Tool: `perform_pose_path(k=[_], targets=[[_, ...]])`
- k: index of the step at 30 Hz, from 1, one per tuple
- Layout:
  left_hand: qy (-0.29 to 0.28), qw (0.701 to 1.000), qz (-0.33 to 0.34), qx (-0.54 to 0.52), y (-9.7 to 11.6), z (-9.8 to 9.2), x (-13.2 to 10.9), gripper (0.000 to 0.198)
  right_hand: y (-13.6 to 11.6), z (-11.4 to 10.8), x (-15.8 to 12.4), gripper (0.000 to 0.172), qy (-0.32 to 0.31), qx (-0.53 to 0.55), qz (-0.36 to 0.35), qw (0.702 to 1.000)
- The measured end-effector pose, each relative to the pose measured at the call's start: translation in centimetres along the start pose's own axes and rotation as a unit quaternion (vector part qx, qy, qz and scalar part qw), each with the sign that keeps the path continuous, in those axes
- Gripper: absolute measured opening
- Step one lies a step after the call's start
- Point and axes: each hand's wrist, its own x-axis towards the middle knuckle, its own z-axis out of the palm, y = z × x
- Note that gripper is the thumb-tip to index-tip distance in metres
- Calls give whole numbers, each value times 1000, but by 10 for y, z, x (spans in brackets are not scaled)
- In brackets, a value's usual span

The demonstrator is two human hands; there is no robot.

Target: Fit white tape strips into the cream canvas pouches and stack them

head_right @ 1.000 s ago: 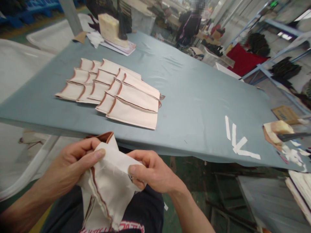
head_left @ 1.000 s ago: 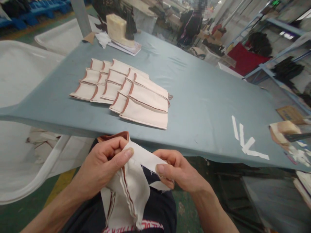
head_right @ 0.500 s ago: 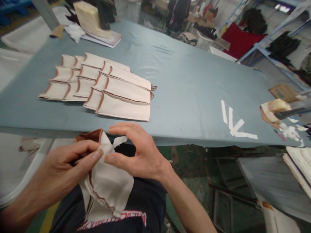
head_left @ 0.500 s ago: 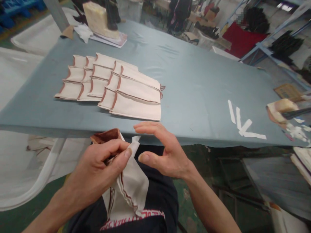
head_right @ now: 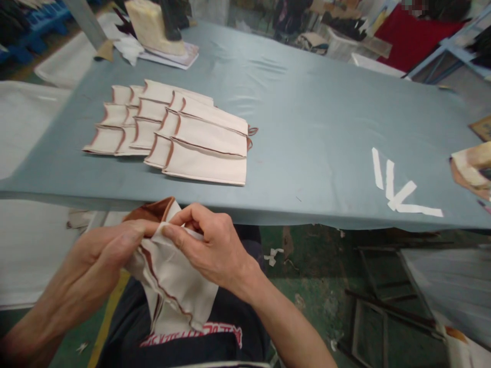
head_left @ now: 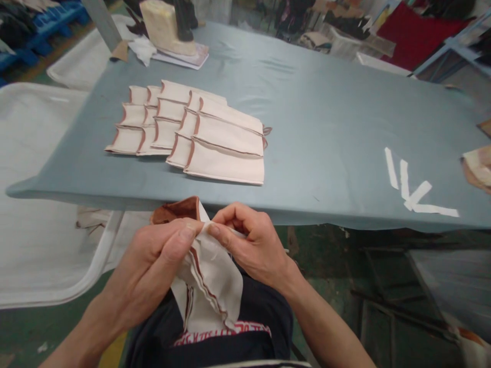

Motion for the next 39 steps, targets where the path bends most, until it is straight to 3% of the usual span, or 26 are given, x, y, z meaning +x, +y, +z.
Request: perform_pose_path(k=[5,10,15,20,25,31,35,39], targets=[[-46,997,8,-58,-6,-9,-4,53,-4,1,-4,56,-7,12,86,996],[-60,997,34,-19,-15,-14,-9,60,-5,1,-3,63,-17,17,136,990],[-60,996,41,50,-24,-23,-13,49,-9,-1,-2,69,-54,69,181,980],[-90,992,50,73,-24,-34,-7,51,-10,2,0,70,-101,140,195,965],[-70,997,-21,14,-20,-35,5,66,-6,12,0,71,-81,202,165,962],[-86,983,-160,-7,-26,-42,9,40,14,30,-4,76,-62,227,194,952],[-137,979,-148,-12,-28,-53,6,41,22,39,-7,79,-62,227,212,948],[-150,980,-129,33,-27,-62,3,39,20,42,-9,80,-66,222,216,949]])
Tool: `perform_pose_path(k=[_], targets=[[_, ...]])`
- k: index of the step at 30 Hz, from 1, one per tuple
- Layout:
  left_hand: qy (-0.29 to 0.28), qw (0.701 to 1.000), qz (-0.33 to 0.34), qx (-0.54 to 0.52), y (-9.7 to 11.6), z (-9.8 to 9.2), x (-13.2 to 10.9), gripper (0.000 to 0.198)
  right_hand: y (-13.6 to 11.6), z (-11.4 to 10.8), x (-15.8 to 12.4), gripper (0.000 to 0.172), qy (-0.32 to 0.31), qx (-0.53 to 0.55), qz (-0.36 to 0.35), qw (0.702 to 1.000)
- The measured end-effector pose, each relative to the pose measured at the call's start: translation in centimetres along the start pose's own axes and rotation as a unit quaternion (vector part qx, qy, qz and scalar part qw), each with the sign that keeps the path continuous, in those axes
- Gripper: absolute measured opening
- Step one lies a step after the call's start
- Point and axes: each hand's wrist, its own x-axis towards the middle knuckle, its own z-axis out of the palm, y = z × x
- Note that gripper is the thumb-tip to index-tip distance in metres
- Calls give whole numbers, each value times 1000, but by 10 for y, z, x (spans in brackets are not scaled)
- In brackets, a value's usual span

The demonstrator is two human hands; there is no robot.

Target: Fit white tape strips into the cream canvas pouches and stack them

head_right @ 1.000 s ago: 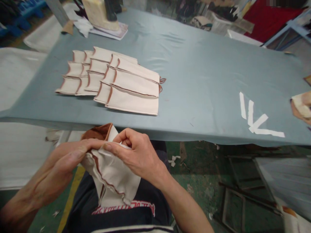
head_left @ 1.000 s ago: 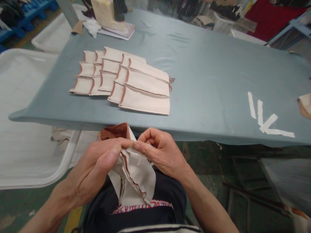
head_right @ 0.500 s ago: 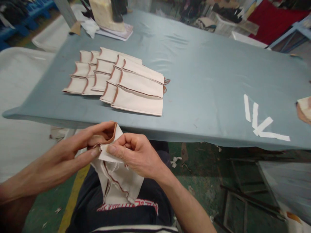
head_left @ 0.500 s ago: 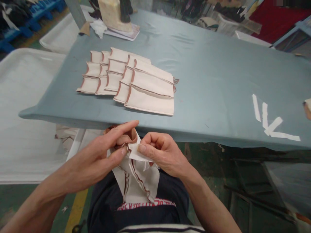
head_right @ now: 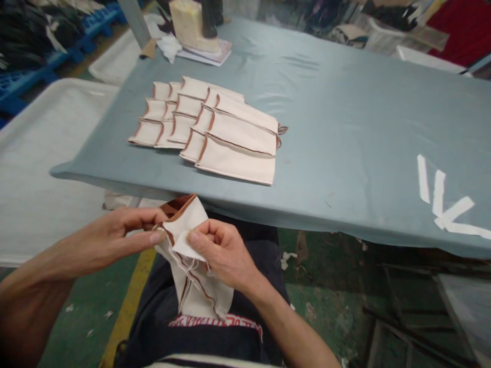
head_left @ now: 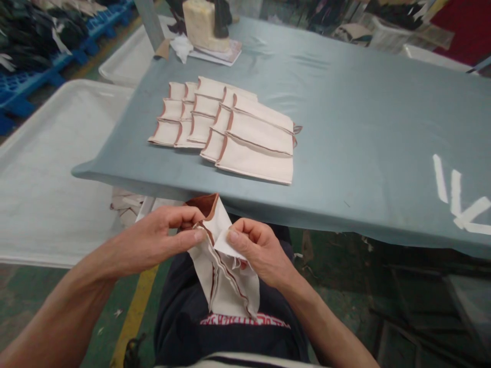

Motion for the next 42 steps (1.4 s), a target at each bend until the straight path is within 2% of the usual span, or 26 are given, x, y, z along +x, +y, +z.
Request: perform_pose_path(k=[5,10,13,17,19,21,23,25,28,31,35,38,42], targets=[[11,1000,7,-6,-3,-2,-2,47,-2,1,-6,77,11,-7,3,1000],[62,996,9,-59,-9,3,1,46,0,3,-11,76,19,-20,1,1000],[121,989,25,-77,-5,7,2,43,-4,5,-14,76,26,-48,-26,998],[234,971,47,-29,16,15,-1,38,-23,7,-20,65,33,-74,-91,993],[256,965,56,-18,24,19,0,36,-34,7,-24,60,45,-96,-118,987],[241,968,58,-40,28,21,5,36,-43,7,-28,57,60,-122,-136,981],[196,976,57,-82,28,23,10,39,-47,7,-30,57,71,-140,-144,977],[144,981,61,-114,26,23,15,43,-47,7,-32,58,79,-147,-146,975],[100,984,73,-128,24,17,17,48,-42,6,-31,57,87,-151,-133,976],[92,984,47,-142,24,1,12,47,-44,6,-30,55,85,-151,-125,977],[90,982,21,-162,32,-16,5,46,-60,13,-27,48,88,-159,-151,972],[81,984,35,-157,39,-11,5,51,-68,19,-24,41,80,-156,-164,971],[112,986,49,-115,42,10,9,59,-59,16,-24,33,125,-198,-176,956]])
